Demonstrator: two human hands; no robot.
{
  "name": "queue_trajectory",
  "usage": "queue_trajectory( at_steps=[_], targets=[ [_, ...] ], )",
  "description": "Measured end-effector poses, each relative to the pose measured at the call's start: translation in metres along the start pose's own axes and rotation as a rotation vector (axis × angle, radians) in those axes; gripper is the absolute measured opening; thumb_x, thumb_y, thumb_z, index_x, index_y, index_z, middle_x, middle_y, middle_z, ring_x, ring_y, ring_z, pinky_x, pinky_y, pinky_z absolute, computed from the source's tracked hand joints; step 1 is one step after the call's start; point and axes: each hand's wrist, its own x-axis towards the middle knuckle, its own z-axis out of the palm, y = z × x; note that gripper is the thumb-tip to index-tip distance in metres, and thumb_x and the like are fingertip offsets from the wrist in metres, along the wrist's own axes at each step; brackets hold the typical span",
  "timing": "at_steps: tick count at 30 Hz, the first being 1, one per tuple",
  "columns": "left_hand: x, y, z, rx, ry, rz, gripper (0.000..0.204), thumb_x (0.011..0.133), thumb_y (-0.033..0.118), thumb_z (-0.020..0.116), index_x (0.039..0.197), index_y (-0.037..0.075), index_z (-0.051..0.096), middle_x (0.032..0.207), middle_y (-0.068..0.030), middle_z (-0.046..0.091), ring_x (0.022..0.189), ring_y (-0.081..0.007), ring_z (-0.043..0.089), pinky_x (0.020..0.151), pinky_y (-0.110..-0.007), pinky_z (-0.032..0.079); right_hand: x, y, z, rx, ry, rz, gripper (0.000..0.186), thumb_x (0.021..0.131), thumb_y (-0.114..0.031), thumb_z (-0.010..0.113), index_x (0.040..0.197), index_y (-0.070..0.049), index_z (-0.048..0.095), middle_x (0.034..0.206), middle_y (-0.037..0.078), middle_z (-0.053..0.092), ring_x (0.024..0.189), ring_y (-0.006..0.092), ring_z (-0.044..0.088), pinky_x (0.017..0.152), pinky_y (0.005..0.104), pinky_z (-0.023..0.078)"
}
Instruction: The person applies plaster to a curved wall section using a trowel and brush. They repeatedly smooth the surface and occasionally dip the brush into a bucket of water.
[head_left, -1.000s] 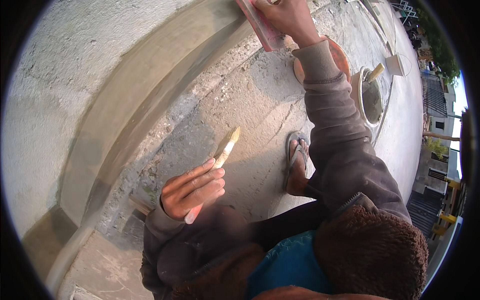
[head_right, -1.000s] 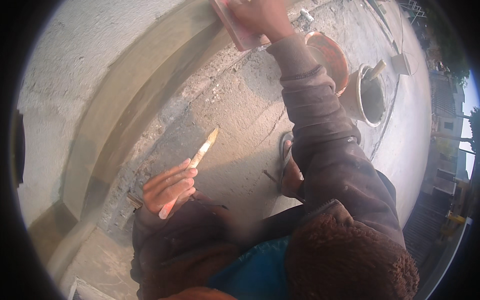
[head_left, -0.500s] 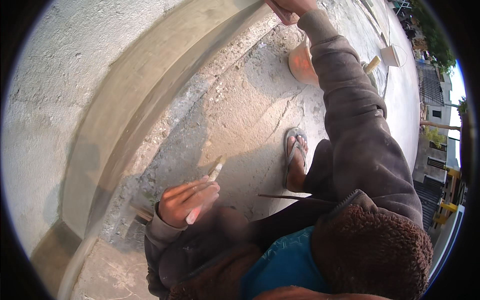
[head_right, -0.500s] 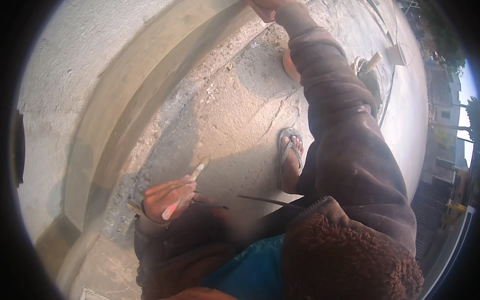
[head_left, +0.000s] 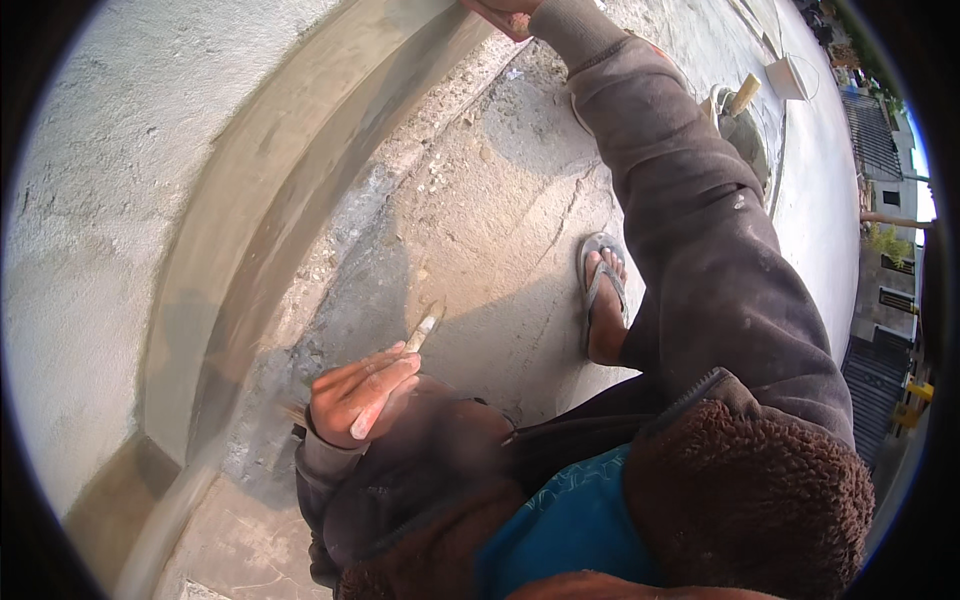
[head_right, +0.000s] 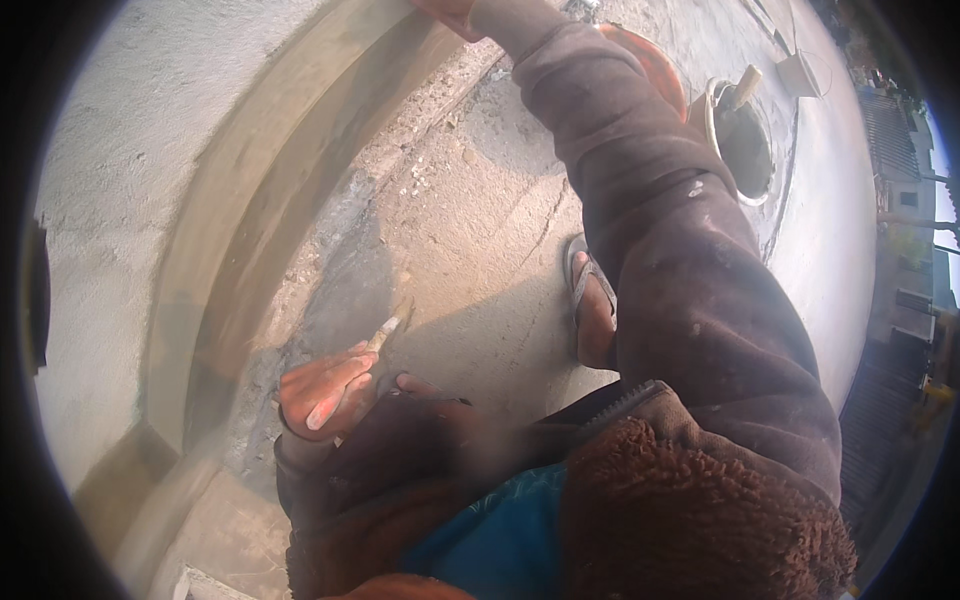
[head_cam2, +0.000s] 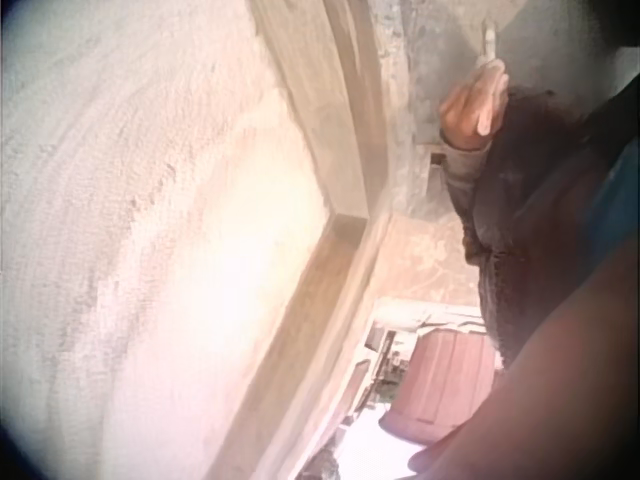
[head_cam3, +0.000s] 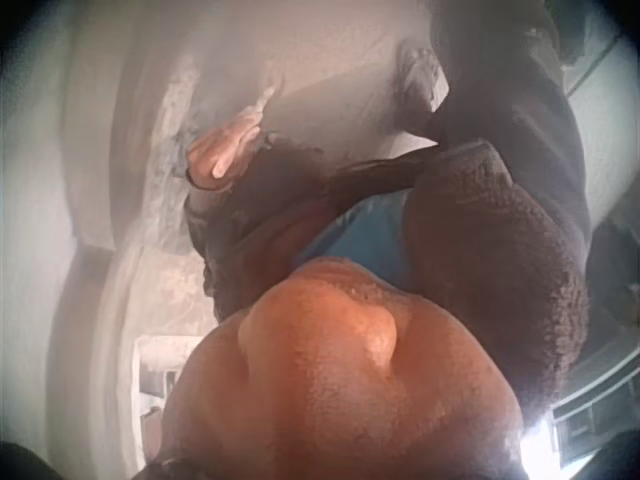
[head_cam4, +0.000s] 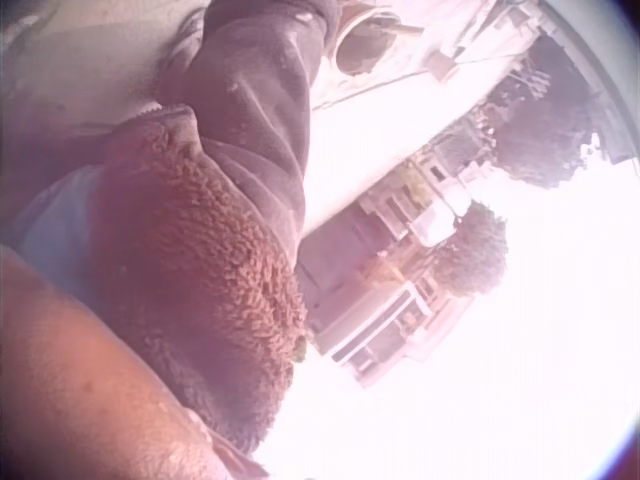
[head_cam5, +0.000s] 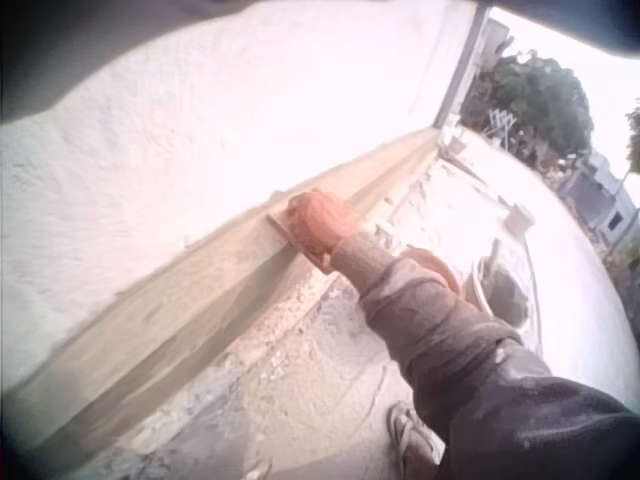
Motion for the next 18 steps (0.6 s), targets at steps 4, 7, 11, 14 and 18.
queue_trajectory(
  at_steps=[4,7,11,14,18],
  targets=[
    [0.01,0.009,-0.008,0.039,0.028,0.047,0.03,0.077,-0.008,0.079,0.106,0.0,0.072,0.098,-0.0145,0.078,0.098,-0.0351,0.077,0.083,-0.039,0.065,0.049,0.114,-0.048,-0.229,0.348,-0.101,0.031,0.098,-0.025,0.059,0.102,-0.002,0.078,0.1,0.024,0.075,0.09,0.0345,0.073,0.085,0.0458,0.057],
    [0.007,0.01,-0.007,0.027,0.037,-0.015,0.024,0.081,-0.008,0.075,0.105,-0.001,0.071,0.098,-0.0168,0.078,0.097,-0.0357,0.077,0.084,-0.041,0.065,0.024,0.178,-0.112,-0.102,0.102,-0.111,0.025,0.092,-0.023,0.067,0.11,-0.009,0.078,0.1,0.016,0.078,0.087,0.0269,0.073,0.082,0.0409,0.058],
    [-0.003,0.002,-0.012,0.076,0.037,-0.088,0.015,0.09,-0.002,0.068,0.104,-0.003,0.07,0.096,-0.0199,0.077,0.095,-0.0364,0.077,0.085,-0.044,0.064,-0.075,0.227,-0.194,-0.473,0.051,-0.13,0.025,0.09,-0.021,0.07,0.111,-0.011,0.078,0.099,0.013,0.078,0.086,0.0246,0.073,0.081,0.0395,0.058],
    [0.006,0.011,-0.011,0.136,0.049,-0.075,0.015,0.091,-0.001,0.066,0.105,-0.003,0.071,0.095,-0.0201,0.078,0.094,-0.0369,0.077,0.085,-0.044,0.063,-0.156,0.309,-0.217,-0.538,0.068,0.015,0.022,0.087,-0.019,0.071,0.105,-0.009,0.079,0.097,0.013,0.078,0.089,0.0239,0.074,0.082,0.0383,0.058],
    [0.006,0.036,-0.031,0.269,0.062,-0.173,0.014,0.094,0.004,0.067,0.105,-0.005,0.071,0.095,-0.0194,0.077,0.089,-0.033,0.077,0.082,-0.037,0.061,-0.22,0.431,-0.153,-0.465,-0.02,0.362,0.024,0.086,-0.02,0.072,0.106,-0.011,0.081,0.093,0.014,0.074,0.087,0.031,0.073,0.078,0.0446,0.058]
  ],
)
